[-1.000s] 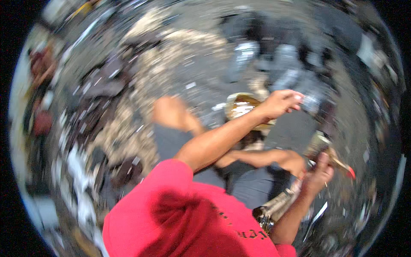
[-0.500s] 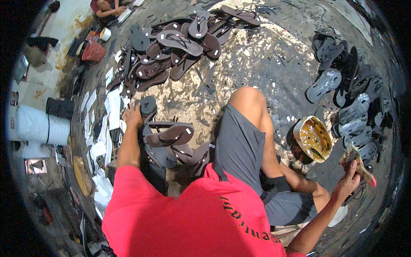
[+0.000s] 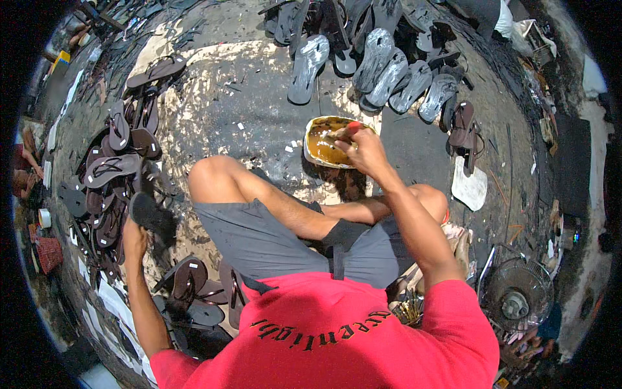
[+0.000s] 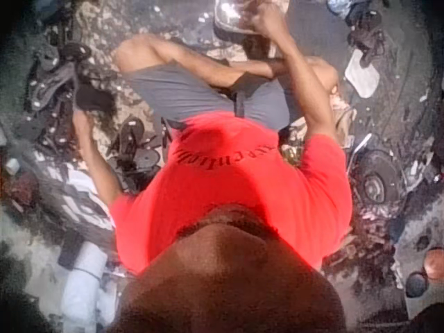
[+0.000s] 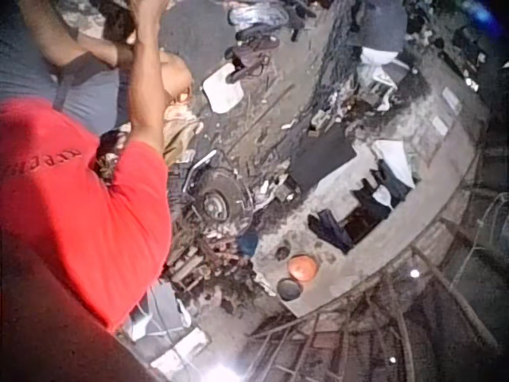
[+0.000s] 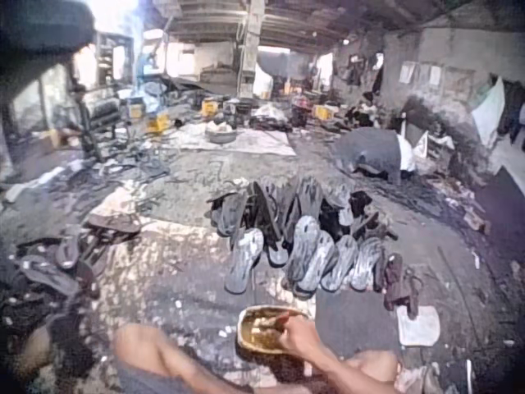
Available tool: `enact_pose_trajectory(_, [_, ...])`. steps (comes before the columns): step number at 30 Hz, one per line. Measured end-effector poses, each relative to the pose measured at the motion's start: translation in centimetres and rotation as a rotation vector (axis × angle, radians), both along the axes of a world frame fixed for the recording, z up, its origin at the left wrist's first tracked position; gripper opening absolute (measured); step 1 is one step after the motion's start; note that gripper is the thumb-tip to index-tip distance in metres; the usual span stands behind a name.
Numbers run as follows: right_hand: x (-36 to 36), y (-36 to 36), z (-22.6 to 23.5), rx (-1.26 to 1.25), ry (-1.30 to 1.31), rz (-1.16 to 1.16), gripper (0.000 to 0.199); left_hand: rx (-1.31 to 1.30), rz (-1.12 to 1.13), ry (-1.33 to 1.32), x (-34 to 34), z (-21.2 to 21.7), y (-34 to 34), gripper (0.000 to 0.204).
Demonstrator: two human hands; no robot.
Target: The person sits on the floor and repeatedly applies a brown adhesive to the soles of black sandals using a brush. They dip the brush into a container of glue and spread it evenly across each sandal sole, then place the treated sandals aside.
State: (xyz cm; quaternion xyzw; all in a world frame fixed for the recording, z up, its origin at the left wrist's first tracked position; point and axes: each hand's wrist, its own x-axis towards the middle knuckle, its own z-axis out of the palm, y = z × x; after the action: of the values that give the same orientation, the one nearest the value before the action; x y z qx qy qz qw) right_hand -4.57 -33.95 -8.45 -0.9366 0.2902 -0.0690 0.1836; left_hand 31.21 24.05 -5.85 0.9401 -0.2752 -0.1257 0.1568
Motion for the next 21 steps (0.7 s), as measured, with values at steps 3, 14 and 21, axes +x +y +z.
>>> enact_pose_trajectory(3, [0.4, -0.3, -0.3, -0.057, 0.148, 0.046, 0.027, 0.174, -0.003, -0.103, -3.3, 1.0, -4.8, 0.032])
enact_pose_trajectory(14, [-11.9, -6.9, 7.9, -0.075, -0.136, -0.037, 0.025, 0.493, -0.032, -0.002, -8.0, 9.0, -4.8, 0.033])
enact_pose_trajectory(21, [-8.9, -4.4, 7.8, 0.371, -0.479, -0.421, 0.046, -0.334, -0.127, 0.453, -10.9, 16.5, -10.3, 0.054])
